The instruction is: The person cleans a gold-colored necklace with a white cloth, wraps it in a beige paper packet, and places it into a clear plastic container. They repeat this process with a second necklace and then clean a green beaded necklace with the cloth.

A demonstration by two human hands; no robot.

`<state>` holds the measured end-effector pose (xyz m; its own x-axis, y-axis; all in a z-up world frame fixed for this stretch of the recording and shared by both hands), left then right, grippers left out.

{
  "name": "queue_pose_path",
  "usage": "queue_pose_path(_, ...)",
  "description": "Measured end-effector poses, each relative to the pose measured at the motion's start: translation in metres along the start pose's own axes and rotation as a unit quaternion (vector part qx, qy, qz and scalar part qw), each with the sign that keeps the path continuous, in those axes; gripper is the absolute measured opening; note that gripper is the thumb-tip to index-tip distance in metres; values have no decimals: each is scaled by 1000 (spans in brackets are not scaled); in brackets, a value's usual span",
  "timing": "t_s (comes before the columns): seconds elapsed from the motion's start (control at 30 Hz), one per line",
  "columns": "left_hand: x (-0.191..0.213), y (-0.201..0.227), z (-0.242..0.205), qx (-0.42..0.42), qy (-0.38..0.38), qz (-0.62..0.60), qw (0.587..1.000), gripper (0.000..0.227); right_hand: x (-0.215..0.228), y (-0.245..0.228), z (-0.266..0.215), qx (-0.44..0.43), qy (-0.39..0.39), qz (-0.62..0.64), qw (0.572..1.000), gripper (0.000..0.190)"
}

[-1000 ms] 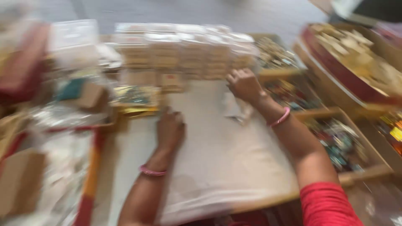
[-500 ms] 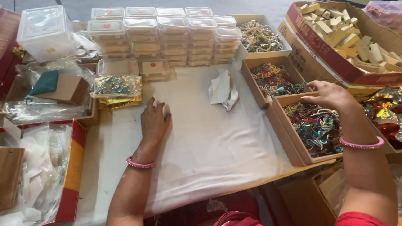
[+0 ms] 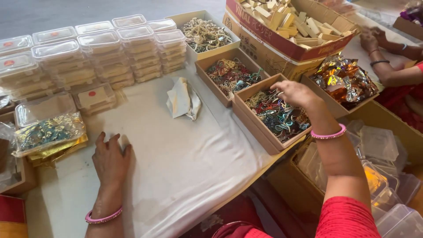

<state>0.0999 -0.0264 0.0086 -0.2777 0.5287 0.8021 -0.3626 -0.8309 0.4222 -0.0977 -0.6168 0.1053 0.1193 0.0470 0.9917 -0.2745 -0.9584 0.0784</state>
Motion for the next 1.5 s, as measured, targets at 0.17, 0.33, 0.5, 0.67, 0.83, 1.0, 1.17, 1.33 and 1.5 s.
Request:
queue_pose_path(0.17,1,1,-1,-9,13,4,1000,50,-20,-2,-7,54,61,6,997,26)
queue_pose_path(0.33,-3,-1,-2,-10,13,5,1000,50,-47,-23,-33,31,-41,85,995,22)
queue_pose_path(0.5,-3,1,-3,-12,12,22,1000,50,-52,-20,-37,71,135,-52,987,64)
queue_pose_path(0.67,1,2,-6,-20,25,14,999,49,-15,-41,-48,53,128,-49,989,47)
queue_pose_path(0.83,4,5,-8,-20,21,5,1000,49,49,-23,-77,-30,217,8,976,21)
queue_pose_path(1.0,2,4,-7,-20,17,12,1000,48,119,-30,-133,-29,402,86,911,19)
queue_pose_path(1.17,0,3,-8,-21,17,13,1000,48,106,-15,-132,-10,344,276,897,16)
queue_pose_path(1.33,-1,3,-7,-25,21,19,999,49,76,-28,-119,-16,187,236,953,31)
queue_pose_path(1.5,-2,2,-8,-24,23,22,999,48,42,-21,-102,-24,139,95,986,33)
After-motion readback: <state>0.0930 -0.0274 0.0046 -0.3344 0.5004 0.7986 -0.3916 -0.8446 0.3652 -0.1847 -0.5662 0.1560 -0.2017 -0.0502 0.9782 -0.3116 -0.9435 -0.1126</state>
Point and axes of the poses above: each hand's wrist, its own z-axis towards the middle knuckle, its own x-axis out of the back of the hand, y = z × x, the point moved 10 cm from there along z, towards the middle knuckle, and after that the axes turned 7 degrees about x, right-handed, at the moved point
